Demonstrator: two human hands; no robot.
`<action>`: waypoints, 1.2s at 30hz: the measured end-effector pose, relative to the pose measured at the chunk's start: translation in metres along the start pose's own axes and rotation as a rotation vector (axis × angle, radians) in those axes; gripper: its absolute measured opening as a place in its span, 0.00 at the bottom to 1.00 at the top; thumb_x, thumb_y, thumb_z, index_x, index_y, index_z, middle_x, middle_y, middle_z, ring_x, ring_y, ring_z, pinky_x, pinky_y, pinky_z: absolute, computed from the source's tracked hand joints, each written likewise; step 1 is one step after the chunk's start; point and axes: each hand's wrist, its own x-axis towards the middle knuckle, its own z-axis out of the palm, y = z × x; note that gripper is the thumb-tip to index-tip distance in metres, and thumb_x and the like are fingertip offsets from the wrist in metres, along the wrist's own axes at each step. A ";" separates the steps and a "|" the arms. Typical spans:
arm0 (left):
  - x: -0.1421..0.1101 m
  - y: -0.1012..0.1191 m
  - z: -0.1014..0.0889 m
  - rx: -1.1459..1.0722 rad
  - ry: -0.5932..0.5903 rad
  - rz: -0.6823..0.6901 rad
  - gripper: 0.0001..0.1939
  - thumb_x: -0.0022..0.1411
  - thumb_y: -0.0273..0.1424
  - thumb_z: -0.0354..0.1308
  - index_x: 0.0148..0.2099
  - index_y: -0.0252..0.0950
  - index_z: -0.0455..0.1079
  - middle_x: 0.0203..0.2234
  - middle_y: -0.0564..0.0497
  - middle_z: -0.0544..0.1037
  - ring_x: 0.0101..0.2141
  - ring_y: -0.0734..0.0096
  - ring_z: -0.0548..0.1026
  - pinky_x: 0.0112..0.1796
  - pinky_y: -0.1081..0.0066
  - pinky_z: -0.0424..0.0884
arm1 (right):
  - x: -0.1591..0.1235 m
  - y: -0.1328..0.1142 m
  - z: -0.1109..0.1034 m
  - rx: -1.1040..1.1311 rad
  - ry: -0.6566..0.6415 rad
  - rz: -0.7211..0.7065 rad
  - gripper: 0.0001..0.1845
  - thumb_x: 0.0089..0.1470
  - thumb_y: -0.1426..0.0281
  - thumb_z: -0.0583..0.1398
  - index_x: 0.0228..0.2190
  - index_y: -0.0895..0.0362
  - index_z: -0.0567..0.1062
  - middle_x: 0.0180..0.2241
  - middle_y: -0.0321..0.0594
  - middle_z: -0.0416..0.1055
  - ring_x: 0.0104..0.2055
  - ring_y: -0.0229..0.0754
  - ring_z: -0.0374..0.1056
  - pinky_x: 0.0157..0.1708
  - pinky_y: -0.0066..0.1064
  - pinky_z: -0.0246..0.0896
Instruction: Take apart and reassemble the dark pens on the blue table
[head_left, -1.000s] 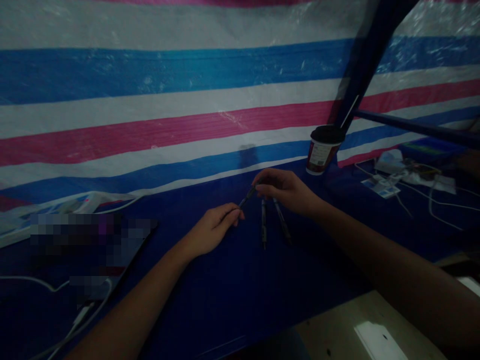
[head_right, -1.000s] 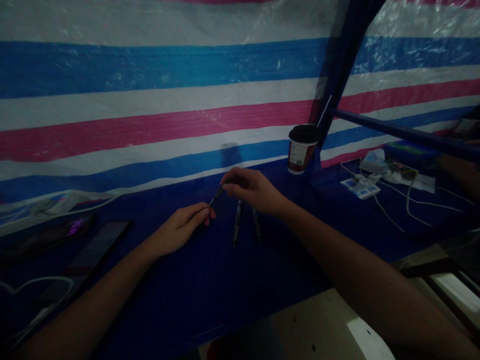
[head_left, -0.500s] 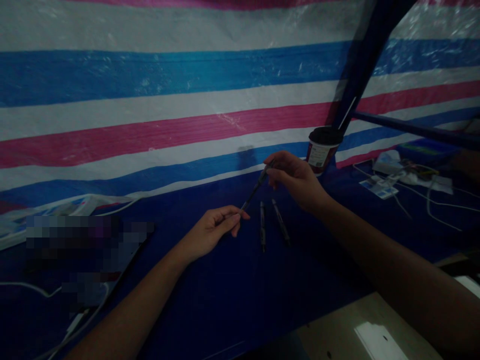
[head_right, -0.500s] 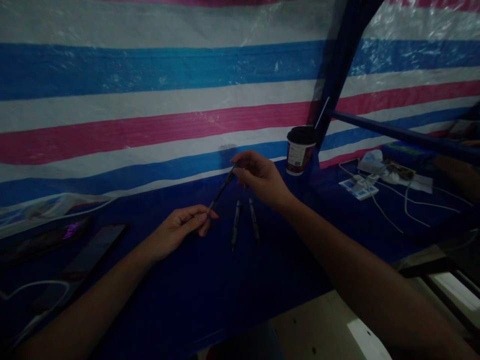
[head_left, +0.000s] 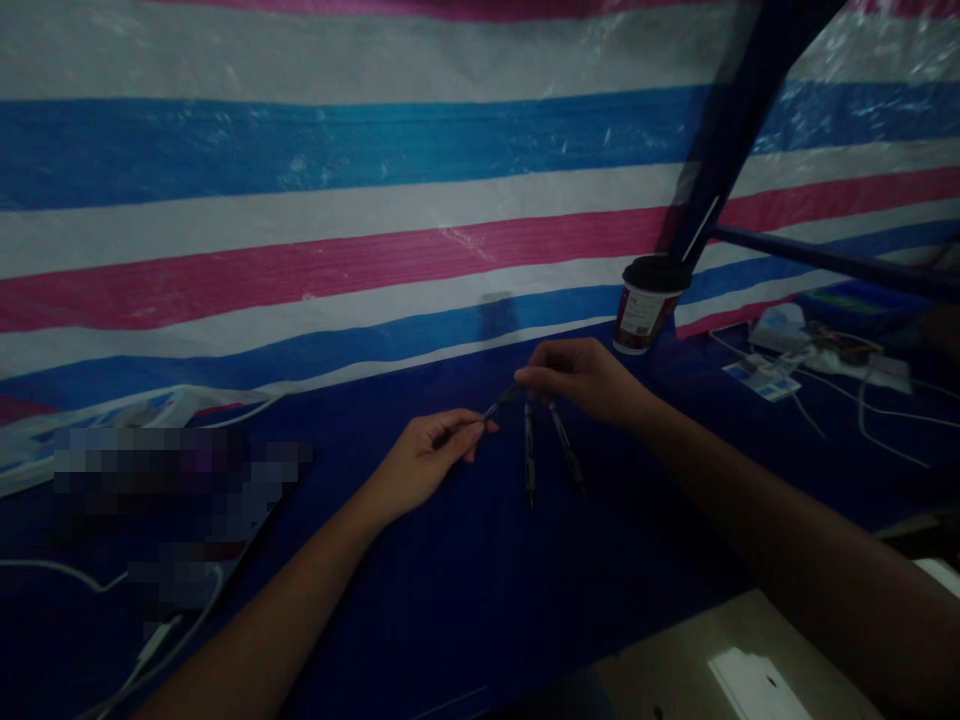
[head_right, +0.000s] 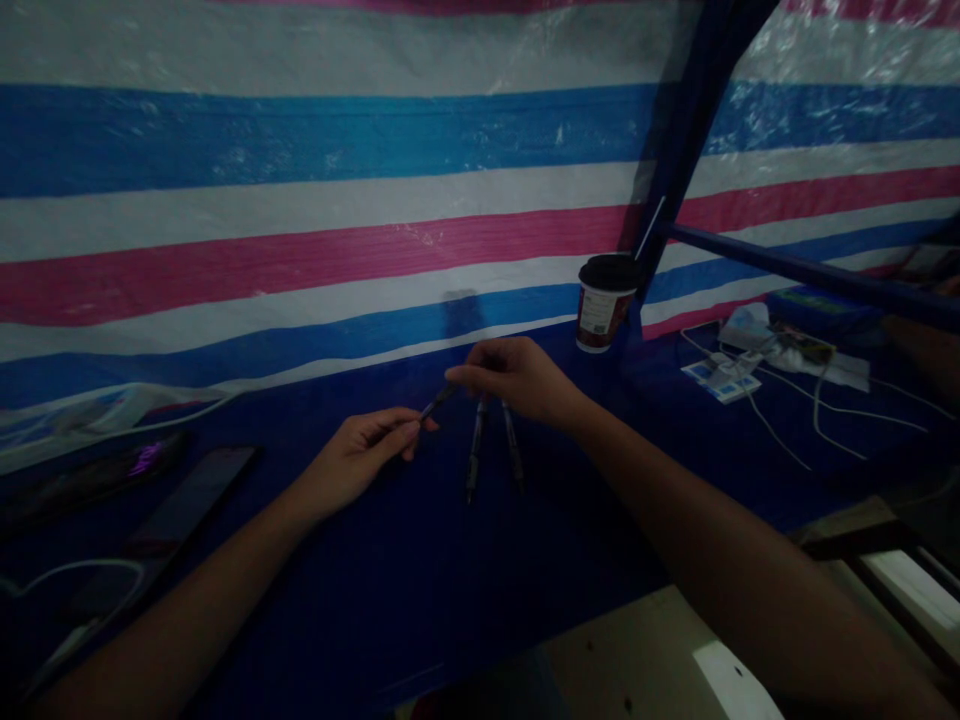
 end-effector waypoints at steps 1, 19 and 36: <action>0.000 0.000 0.000 0.009 0.018 0.004 0.16 0.68 0.41 0.54 0.45 0.38 0.78 0.23 0.56 0.72 0.25 0.73 0.67 0.28 0.72 0.61 | 0.000 0.001 0.000 -0.082 0.000 0.013 0.21 0.61 0.55 0.61 0.24 0.57 0.73 0.20 0.34 0.69 0.22 0.34 0.62 0.25 0.30 0.57; -0.003 -0.007 0.002 0.137 0.102 0.101 0.16 0.74 0.35 0.48 0.58 0.36 0.65 0.32 0.51 0.78 0.31 0.68 0.76 0.33 0.67 0.70 | -0.017 -0.007 0.009 -1.044 -0.025 -0.772 0.41 0.61 0.67 0.65 0.68 0.33 0.56 0.73 0.36 0.50 0.74 0.54 0.44 0.67 0.53 0.50; -0.005 0.007 0.002 0.089 0.285 0.154 0.19 0.74 0.44 0.44 0.41 0.38 0.71 0.28 0.53 0.72 0.29 0.69 0.69 0.31 0.70 0.63 | -0.023 -0.012 0.011 -1.168 0.186 -0.941 0.36 0.64 0.59 0.62 0.68 0.38 0.56 0.69 0.39 0.58 0.74 0.50 0.45 0.65 0.46 0.55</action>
